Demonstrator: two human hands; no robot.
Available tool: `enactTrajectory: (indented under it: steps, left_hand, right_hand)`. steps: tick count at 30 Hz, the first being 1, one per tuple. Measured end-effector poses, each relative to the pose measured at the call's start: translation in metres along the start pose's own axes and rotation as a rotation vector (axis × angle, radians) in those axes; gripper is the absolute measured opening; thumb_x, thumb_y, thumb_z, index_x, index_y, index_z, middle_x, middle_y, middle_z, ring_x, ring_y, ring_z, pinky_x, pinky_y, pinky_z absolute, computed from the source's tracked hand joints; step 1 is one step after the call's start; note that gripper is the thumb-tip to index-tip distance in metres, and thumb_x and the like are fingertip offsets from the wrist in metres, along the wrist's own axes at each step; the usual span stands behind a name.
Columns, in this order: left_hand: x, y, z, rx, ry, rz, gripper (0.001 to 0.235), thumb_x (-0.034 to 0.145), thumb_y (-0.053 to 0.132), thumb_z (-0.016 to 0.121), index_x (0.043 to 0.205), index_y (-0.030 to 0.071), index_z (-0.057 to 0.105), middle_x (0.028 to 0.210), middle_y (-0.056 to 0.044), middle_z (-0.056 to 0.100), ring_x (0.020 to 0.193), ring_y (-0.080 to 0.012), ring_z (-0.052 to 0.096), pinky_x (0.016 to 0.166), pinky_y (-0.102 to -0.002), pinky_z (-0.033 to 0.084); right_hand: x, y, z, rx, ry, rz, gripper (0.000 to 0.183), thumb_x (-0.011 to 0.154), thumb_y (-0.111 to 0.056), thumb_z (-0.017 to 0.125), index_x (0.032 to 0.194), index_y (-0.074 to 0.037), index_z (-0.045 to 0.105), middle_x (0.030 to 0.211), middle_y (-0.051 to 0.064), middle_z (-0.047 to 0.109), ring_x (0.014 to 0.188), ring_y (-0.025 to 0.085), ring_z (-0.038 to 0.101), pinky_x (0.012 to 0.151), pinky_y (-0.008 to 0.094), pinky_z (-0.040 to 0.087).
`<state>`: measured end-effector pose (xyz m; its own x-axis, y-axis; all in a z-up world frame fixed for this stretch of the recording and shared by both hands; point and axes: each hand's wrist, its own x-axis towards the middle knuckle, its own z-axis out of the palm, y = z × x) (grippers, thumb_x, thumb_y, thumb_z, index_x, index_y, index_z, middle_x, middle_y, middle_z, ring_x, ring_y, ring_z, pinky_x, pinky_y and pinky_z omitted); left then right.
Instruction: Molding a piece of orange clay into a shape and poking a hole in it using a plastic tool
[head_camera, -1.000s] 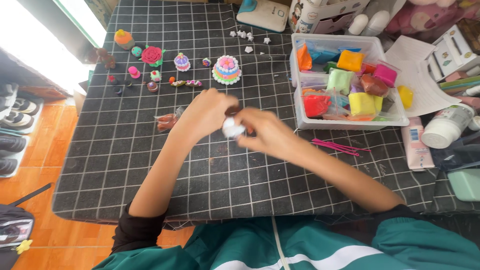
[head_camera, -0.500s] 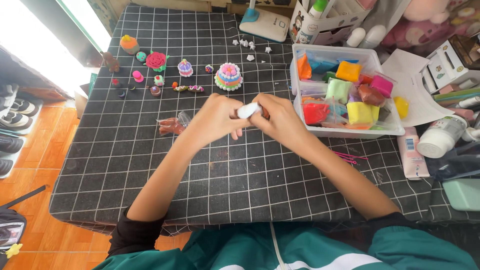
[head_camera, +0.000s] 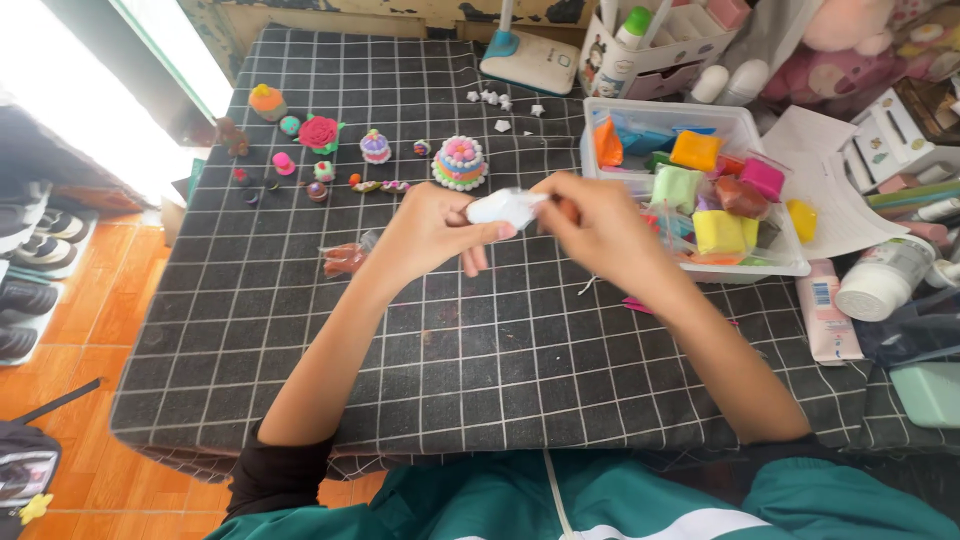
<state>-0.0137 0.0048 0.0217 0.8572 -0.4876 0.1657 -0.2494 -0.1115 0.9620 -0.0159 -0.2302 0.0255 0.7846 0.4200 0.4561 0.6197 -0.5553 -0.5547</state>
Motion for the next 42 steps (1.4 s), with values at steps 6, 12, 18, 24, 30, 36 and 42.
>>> enactTrajectory:
  steps: [6, 12, 18, 24, 30, 36, 42]
  left_hand:
    - [0.001, -0.008, -0.004, -0.209, 0.101, 0.066, 0.022, 0.088, 0.015, 0.08, 0.09, -0.005, 0.074, 0.08, -0.02, 0.077, 0.07, -0.0214, 0.078, 0.072, -0.032, 0.063]
    - [0.002, -0.01, -0.001, -0.201, 0.091, 0.098, 0.019, 0.092, 0.016, 0.077, 0.095, -0.002, 0.072, 0.072, -0.015, 0.073, 0.065, -0.0149, 0.072, 0.066, -0.025, 0.059]
    - [0.007, -0.017, 0.006, -0.092, 0.032, 0.109, 0.027, 0.094, 0.02, 0.074, 0.11, -0.002, 0.068, 0.085, -0.015, 0.073, 0.08, -0.0182, 0.072, 0.076, -0.03, 0.06]
    - [0.005, -0.024, 0.007, 0.165, 0.055, 0.227, 0.022, 0.097, 0.014, 0.067, 0.109, -0.004, 0.065, 0.081, -0.02, 0.072, 0.075, -0.0283, 0.073, 0.071, -0.039, 0.061]
    - [0.007, -0.029, 0.007, 0.233, 0.098, 0.322, 0.016, 0.092, 0.008, 0.074, 0.105, -0.001, 0.068, 0.082, -0.023, 0.072, 0.084, -0.0391, 0.076, 0.076, -0.045, 0.063]
    - [0.014, -0.042, 0.01, 0.144, 0.161, 0.297, 0.017, 0.088, -0.005, 0.068, 0.104, 0.002, 0.072, 0.076, -0.018, 0.07, 0.08, -0.0276, 0.074, 0.077, -0.044, 0.063]
    - [0.012, -0.036, 0.012, 0.032, 0.149, 0.255, 0.014, 0.088, -0.001, 0.071, 0.102, 0.003, 0.073, 0.079, -0.014, 0.071, 0.085, -0.0179, 0.069, 0.08, -0.04, 0.063]
  right_hand:
    - [0.004, -0.017, -0.06, 0.198, 0.152, 0.041, 0.022, 0.106, 0.008, 0.052, 0.112, -0.003, 0.07, 0.078, 0.012, 0.067, 0.057, 0.019, 0.062, 0.06, 0.032, 0.055]
    - [0.002, -0.011, -0.039, 0.379, -0.035, 0.039, 0.034, 0.102, 0.007, 0.044, 0.114, -0.003, 0.074, 0.081, 0.007, 0.051, 0.065, 0.012, 0.049, 0.063, 0.028, 0.05]
    - [0.008, -0.004, -0.013, 0.194, -0.025, -0.129, 0.021, 0.102, -0.002, 0.063, 0.116, -0.007, 0.077, 0.076, 0.007, 0.052, 0.059, 0.012, 0.046, 0.058, 0.027, 0.043]
    - [0.009, 0.015, 0.016, 0.205, 0.141, -0.072, 0.011, 0.098, -0.003, 0.074, 0.099, -0.012, 0.081, 0.063, 0.001, 0.048, 0.055, 0.009, 0.039, 0.056, 0.023, 0.037]
    - [0.003, 0.026, 0.023, 0.309, 0.175, -0.017, 0.015, 0.085, -0.004, 0.087, 0.096, -0.012, 0.082, 0.062, 0.0, 0.048, 0.059, 0.005, 0.038, 0.057, 0.021, 0.035]
    - [0.001, 0.016, 0.023, 0.232, 0.195, -0.013, 0.026, 0.079, -0.005, 0.089, 0.102, -0.015, 0.082, 0.068, 0.002, 0.054, 0.056, 0.01, 0.048, 0.056, 0.023, 0.041]
    - [-0.004, 0.003, 0.024, 0.017, 0.183, -0.173, 0.021, 0.089, -0.005, 0.082, 0.104, -0.008, 0.067, 0.079, 0.007, 0.057, 0.06, 0.024, 0.057, 0.057, 0.033, 0.048]
